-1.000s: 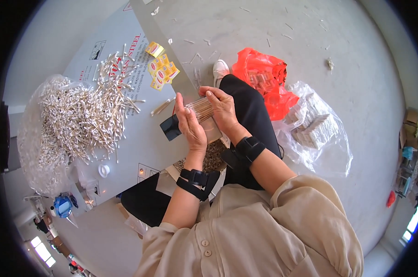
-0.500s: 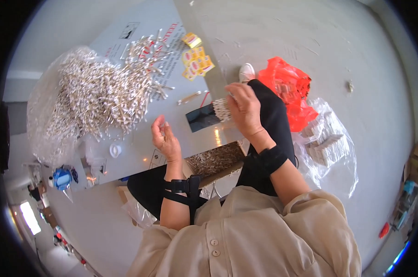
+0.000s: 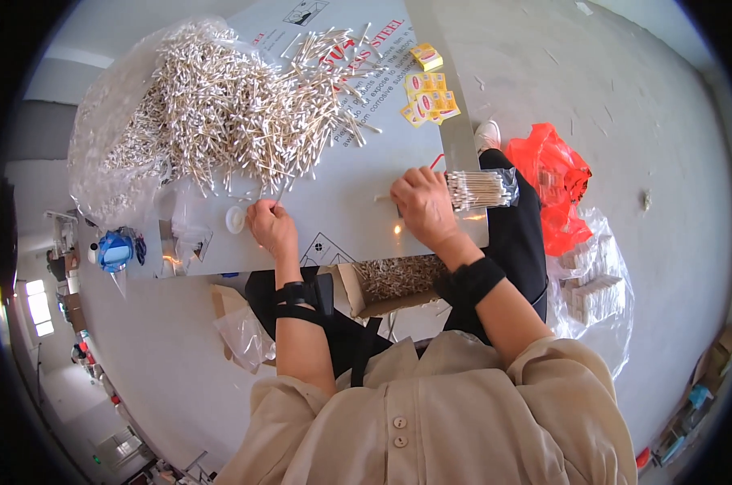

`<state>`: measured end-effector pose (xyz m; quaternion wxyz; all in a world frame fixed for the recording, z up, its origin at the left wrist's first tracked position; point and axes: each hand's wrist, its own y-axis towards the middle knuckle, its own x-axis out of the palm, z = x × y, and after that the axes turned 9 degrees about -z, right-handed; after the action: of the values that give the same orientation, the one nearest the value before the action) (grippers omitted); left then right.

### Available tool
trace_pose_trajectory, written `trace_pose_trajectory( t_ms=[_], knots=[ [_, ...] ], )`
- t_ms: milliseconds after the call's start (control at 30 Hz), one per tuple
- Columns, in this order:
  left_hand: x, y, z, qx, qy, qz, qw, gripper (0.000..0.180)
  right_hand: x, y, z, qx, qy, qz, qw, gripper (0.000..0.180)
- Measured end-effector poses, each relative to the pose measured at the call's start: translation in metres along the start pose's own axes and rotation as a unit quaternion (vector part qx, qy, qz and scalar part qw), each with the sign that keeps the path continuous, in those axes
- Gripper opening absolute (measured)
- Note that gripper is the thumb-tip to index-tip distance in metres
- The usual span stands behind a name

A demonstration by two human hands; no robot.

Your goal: The recorder is packaging individual cotton swabs into small plastic bags and applying labels.

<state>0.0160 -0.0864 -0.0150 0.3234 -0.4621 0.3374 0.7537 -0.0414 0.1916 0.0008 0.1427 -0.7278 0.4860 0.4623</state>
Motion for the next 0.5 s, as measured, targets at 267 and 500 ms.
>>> trace_pose_trajectory(
  t_ms=[267,500],
  knots=[
    [0.013,-0.043,0.059,0.118,-0.038,-0.034,0.992,0.015,-0.009,-0.024,-0.003,-0.051,0.086,-0.031,0.994,0.009],
    [0.026,-0.022,0.097,0.157,-0.164,-0.002,0.974,0.019,-0.009,-0.024,-0.001,-0.04,0.119,-0.031,0.992,0.012]
  ],
)
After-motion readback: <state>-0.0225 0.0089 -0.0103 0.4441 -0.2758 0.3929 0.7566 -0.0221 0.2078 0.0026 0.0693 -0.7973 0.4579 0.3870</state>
